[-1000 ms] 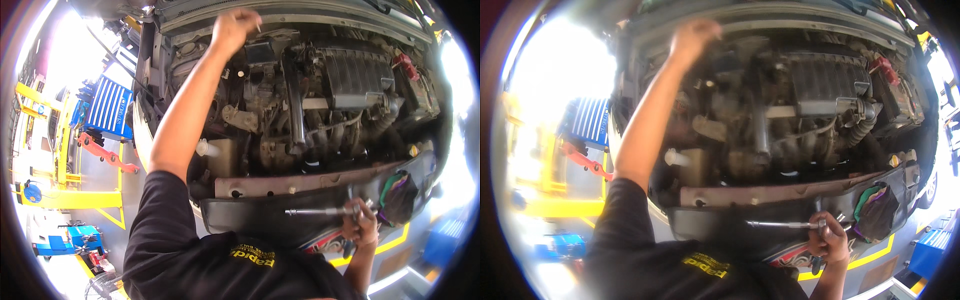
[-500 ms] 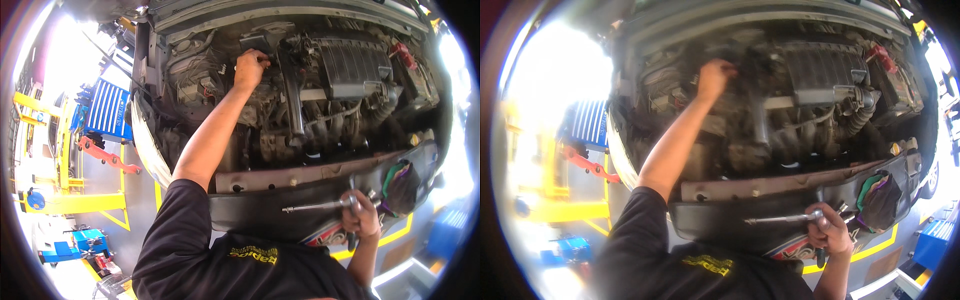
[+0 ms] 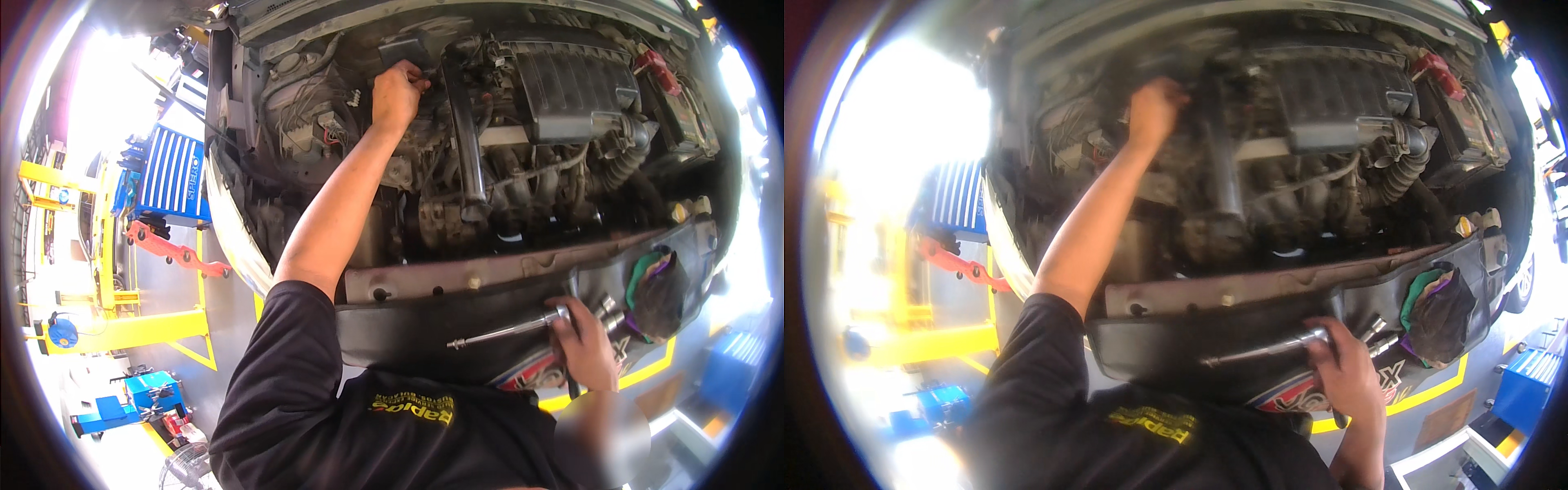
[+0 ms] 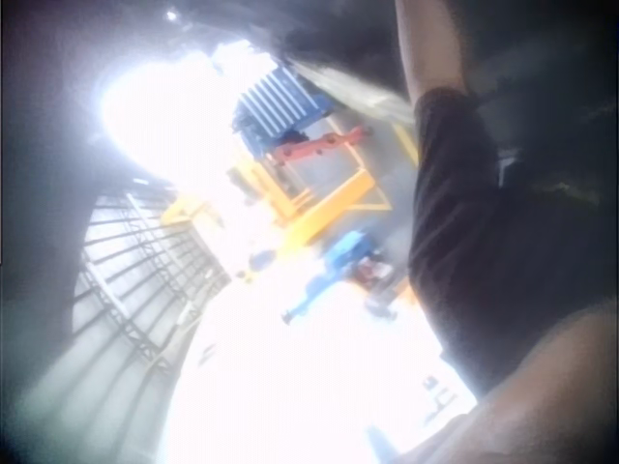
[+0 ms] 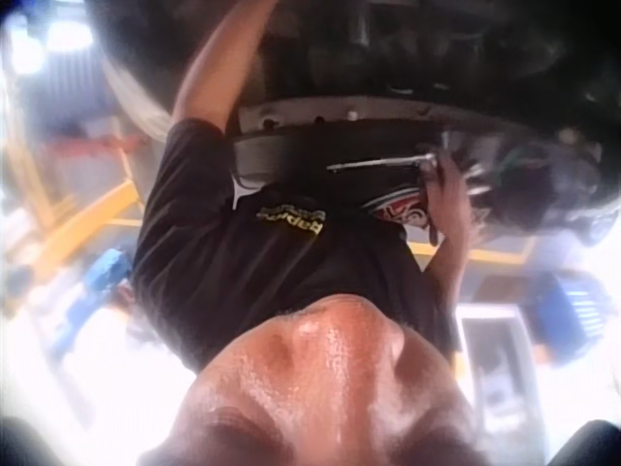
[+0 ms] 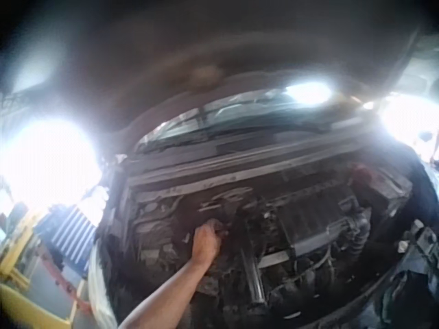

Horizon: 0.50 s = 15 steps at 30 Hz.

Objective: The person works under the hood of a car, using a ratchet and socket to loosen and tighten bolts on engine components. They remove a plastic cover, adjust hoses and clamps, and place tools on a nearby cart before returning to the engine bay.

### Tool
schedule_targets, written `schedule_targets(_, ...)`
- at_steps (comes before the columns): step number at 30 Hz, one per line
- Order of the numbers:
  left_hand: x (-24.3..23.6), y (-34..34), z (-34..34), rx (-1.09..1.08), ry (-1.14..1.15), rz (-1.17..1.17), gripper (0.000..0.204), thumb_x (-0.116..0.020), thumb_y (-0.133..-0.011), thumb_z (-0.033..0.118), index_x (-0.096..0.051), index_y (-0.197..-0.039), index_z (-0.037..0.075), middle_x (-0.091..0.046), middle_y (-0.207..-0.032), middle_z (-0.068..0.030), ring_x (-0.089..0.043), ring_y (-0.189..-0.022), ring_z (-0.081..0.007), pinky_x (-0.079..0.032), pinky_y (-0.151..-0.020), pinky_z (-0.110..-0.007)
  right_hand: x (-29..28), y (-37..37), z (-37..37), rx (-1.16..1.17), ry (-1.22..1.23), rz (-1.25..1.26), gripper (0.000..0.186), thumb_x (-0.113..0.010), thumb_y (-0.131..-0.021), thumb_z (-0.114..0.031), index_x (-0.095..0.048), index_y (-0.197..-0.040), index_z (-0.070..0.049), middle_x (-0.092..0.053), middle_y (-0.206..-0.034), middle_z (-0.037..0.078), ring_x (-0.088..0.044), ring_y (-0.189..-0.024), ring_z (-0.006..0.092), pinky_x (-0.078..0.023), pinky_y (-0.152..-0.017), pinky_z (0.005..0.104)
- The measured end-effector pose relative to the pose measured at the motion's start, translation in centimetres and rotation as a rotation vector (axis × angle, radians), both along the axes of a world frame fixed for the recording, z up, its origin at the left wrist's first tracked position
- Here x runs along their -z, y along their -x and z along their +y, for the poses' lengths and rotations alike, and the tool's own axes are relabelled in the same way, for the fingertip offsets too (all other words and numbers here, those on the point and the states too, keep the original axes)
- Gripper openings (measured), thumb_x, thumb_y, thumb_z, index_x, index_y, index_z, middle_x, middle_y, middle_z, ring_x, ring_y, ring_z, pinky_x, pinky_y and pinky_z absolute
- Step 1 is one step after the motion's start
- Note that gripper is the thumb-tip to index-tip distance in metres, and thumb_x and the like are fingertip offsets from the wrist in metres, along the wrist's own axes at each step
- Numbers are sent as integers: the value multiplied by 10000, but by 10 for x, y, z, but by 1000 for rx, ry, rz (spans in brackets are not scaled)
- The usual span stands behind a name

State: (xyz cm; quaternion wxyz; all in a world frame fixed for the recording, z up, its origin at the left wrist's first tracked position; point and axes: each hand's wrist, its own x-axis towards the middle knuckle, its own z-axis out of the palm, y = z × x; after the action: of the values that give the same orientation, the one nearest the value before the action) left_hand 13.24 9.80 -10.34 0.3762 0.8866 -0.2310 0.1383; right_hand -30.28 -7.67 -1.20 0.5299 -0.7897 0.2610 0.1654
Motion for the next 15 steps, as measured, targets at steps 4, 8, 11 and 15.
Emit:
schedule_targets(4,2,6,4,23,56,-35,152,-733,-845,36,-747,-997,29,-766,-918,-149,-747,-884,-289,-567,-789,-395,2,-2,16,-109,453,-223,332,-703,-904,-146,-660,-1222,-62,-683,-989,175,-662,-893,380,-523,-801,451)
schedule_targets(8,3,4,8,104,120,-7,160,-710,-857,7,-749,-1012,25,-769,-934,-151,-752,-901,-274,-570,-795,-381,4,-4,22,-240,729,-306,375,-752,-857,-157,-672,-1214,-79,-637,-963,143,-639,-929,354,-510,-832,459)
schedule_targets(11,4,-3,13,148,140,40,169,-707,-857,-2,-750,-1019,20,-769,-954,-155,-751,-917,-277,-571,-797,-378,0,-13,25,-246,715,-252,360,-759,-851,-176,-679,-1190,-85,-623,-945,122,-630,-919,326,-506,-823,450)
schedule_targets(15,12,-1,17,121,130,-29,143,-721,-847,9,-753,-986,21,-756,-961,-146,-737,-906,-305,-568,-805,-391,-18,-74,18,-266,761,-373,308,-724,-912,-271,-678,-1153,-85,-635,-900,98,-638,-891,307,-505,-803,446)
